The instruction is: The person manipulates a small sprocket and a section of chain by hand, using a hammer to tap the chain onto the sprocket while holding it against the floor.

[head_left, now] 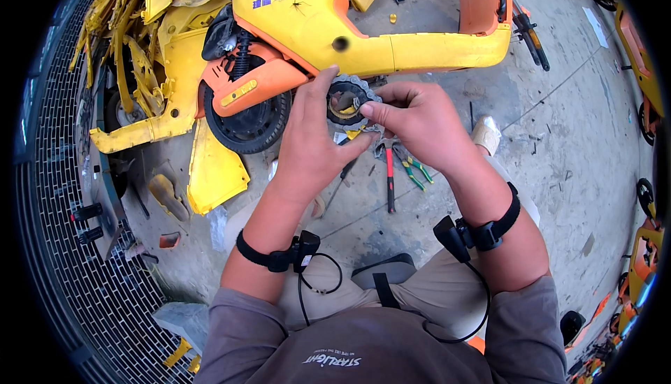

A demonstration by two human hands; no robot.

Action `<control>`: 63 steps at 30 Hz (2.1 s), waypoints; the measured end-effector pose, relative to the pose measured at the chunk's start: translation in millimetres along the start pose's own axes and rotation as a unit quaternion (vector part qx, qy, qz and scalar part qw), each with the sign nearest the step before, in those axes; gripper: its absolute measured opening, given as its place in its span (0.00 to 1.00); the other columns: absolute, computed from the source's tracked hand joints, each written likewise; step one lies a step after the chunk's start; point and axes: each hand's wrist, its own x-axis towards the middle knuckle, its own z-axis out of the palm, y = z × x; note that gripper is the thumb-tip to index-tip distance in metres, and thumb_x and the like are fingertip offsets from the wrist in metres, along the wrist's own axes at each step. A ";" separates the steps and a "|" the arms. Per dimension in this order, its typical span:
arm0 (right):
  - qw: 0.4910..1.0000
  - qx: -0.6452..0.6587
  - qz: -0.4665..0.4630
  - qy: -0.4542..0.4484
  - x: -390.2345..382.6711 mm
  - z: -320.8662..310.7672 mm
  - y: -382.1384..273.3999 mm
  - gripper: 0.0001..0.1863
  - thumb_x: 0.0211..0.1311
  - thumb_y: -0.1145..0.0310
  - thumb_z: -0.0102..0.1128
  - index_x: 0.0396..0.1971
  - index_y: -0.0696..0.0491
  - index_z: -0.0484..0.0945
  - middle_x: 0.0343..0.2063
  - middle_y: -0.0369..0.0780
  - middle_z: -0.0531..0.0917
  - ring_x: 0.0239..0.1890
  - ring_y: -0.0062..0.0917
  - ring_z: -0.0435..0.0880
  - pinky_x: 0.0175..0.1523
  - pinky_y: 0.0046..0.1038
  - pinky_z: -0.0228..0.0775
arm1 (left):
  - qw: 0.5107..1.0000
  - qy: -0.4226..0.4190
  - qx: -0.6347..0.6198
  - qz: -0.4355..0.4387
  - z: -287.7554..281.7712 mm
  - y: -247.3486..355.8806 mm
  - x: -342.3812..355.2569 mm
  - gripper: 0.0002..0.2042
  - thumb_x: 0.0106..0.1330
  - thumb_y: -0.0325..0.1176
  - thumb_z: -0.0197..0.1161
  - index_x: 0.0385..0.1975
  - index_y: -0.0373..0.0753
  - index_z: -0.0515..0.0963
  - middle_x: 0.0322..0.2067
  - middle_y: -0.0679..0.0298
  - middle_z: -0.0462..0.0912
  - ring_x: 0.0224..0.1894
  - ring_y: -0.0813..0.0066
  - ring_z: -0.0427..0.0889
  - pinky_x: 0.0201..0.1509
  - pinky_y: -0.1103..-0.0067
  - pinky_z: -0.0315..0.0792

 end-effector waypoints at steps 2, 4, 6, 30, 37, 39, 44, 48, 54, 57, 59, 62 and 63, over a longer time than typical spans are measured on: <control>1.000 -0.031 0.002 0.002 -0.6 -0.7 -1.8 0.15 0.63 0.65 0.71 0.41 0.63 0.85 0.26 0.35 0.84 0.26 0.14 0.77 0.32 0.20 0.71 | 0.995 0.037 0.058 0.076 1.7 -5.5 0.4 0.43 0.46 0.31 0.79 0.66 0.37 0.65 0.52 0.53 0.75 0.53 0.58 0.79 0.58 0.69 0.74; 0.999 -0.049 -0.001 0.002 -1.8 -0.2 -1.9 0.15 0.62 0.65 0.71 0.40 0.63 0.86 0.25 0.36 0.84 0.25 0.14 0.77 0.32 0.21 0.71 | 0.992 0.021 0.074 0.099 0.2 -4.2 2.1 0.41 0.46 0.29 0.78 0.65 0.38 0.68 0.53 0.53 0.75 0.53 0.55 0.79 0.57 0.69 0.75; 0.997 -0.073 -0.011 0.004 -3.9 3.3 -4.0 0.15 0.62 0.65 0.71 0.40 0.63 0.85 0.25 0.36 0.83 0.26 0.15 0.77 0.32 0.21 0.71 | 0.992 0.008 0.072 0.107 0.5 -5.3 1.7 0.38 0.46 0.29 0.78 0.62 0.39 0.71 0.53 0.53 0.75 0.53 0.55 0.79 0.56 0.69 0.76; 0.991 -0.072 -0.111 -0.025 -10.6 -0.5 -10.4 0.14 0.69 0.68 0.63 0.49 0.60 0.82 0.37 0.41 0.87 0.38 0.20 0.83 0.46 0.25 0.76 | 0.991 0.088 0.030 0.092 -1.1 -9.1 1.5 0.30 0.46 0.31 0.77 0.54 0.38 0.77 0.50 0.52 0.80 0.50 0.53 0.83 0.51 0.67 0.79; 0.984 -0.093 -0.153 0.004 -11.6 1.2 -7.5 0.13 0.68 0.69 0.65 0.48 0.60 0.83 0.36 0.42 0.87 0.37 0.22 0.84 0.45 0.26 0.76 | 0.993 0.078 0.032 0.086 -3.0 -2.1 2.1 0.28 0.47 0.29 0.76 0.53 0.37 0.78 0.48 0.56 0.81 0.47 0.63 0.84 0.51 0.72 0.79; 0.980 -0.113 -0.161 0.009 -12.0 0.9 -8.9 0.13 0.67 0.70 0.65 0.48 0.60 0.83 0.37 0.43 0.87 0.37 0.24 0.85 0.45 0.27 0.77 | 0.992 0.082 0.036 0.090 -2.1 -3.4 2.2 0.27 0.47 0.29 0.76 0.52 0.36 0.79 0.48 0.56 0.81 0.45 0.63 0.84 0.50 0.73 0.79; 0.966 -0.147 -0.208 0.033 -13.1 2.6 -9.9 0.13 0.64 0.72 0.66 0.47 0.60 0.83 0.37 0.46 0.87 0.38 0.32 0.87 0.44 0.29 0.78 | 0.989 0.095 0.038 0.103 -0.1 -4.5 3.4 0.25 0.47 0.29 0.76 0.49 0.36 0.80 0.45 0.57 0.82 0.42 0.64 0.85 0.46 0.74 0.80; 0.949 -0.175 -0.258 0.050 -13.1 3.3 -9.7 0.12 0.62 0.74 0.67 0.46 0.60 0.83 0.36 0.47 0.87 0.37 0.37 0.87 0.43 0.32 0.78 | 0.989 0.097 0.031 0.107 -1.1 -2.9 4.5 0.26 0.45 0.29 0.76 0.49 0.35 0.80 0.44 0.55 0.83 0.41 0.61 0.85 0.45 0.73 0.81; 0.933 -0.189 -0.303 0.048 -12.7 1.4 -9.5 0.12 0.61 0.76 0.66 0.44 0.59 0.83 0.34 0.47 0.86 0.35 0.40 0.86 0.41 0.33 0.77 | 0.990 0.086 0.015 0.115 -5.4 -3.3 3.9 0.28 0.43 0.29 0.76 0.49 0.35 0.80 0.44 0.52 0.82 0.41 0.58 0.85 0.45 0.71 0.81; 0.932 -0.190 -0.307 0.038 -13.9 -0.1 -11.0 0.12 0.61 0.76 0.66 0.44 0.59 0.83 0.33 0.47 0.86 0.35 0.40 0.86 0.40 0.34 0.77 | 0.988 0.085 0.012 0.126 -9.2 -1.3 3.2 0.27 0.44 0.28 0.76 0.48 0.34 0.80 0.43 0.54 0.83 0.40 0.62 0.85 0.45 0.74 0.80; 0.934 -0.182 -0.305 0.033 -13.5 0.2 -10.6 0.11 0.61 0.76 0.66 0.44 0.59 0.83 0.33 0.47 0.86 0.34 0.40 0.86 0.40 0.33 0.77 | 0.988 0.076 0.013 0.133 -10.2 -3.7 3.2 0.27 0.43 0.28 0.76 0.49 0.34 0.80 0.44 0.53 0.83 0.41 0.61 0.85 0.46 0.74 0.80; 0.944 -0.158 -0.287 0.030 -12.3 3.3 -8.3 0.11 0.62 0.75 0.66 0.44 0.60 0.82 0.34 0.47 0.86 0.34 0.39 0.85 0.40 0.33 0.76 | 0.990 0.076 -0.006 0.116 -7.3 -9.0 2.3 0.28 0.44 0.29 0.77 0.49 0.34 0.79 0.42 0.54 0.82 0.41 0.58 0.83 0.45 0.72 0.79; 0.949 -0.152 -0.274 0.028 -13.1 5.0 -9.4 0.11 0.62 0.75 0.66 0.44 0.60 0.82 0.34 0.47 0.86 0.34 0.39 0.85 0.40 0.33 0.76 | 0.991 0.073 0.006 0.116 -7.2 -9.5 2.4 0.27 0.44 0.29 0.76 0.48 0.34 0.78 0.42 0.54 0.80 0.40 0.57 0.83 0.45 0.70 0.79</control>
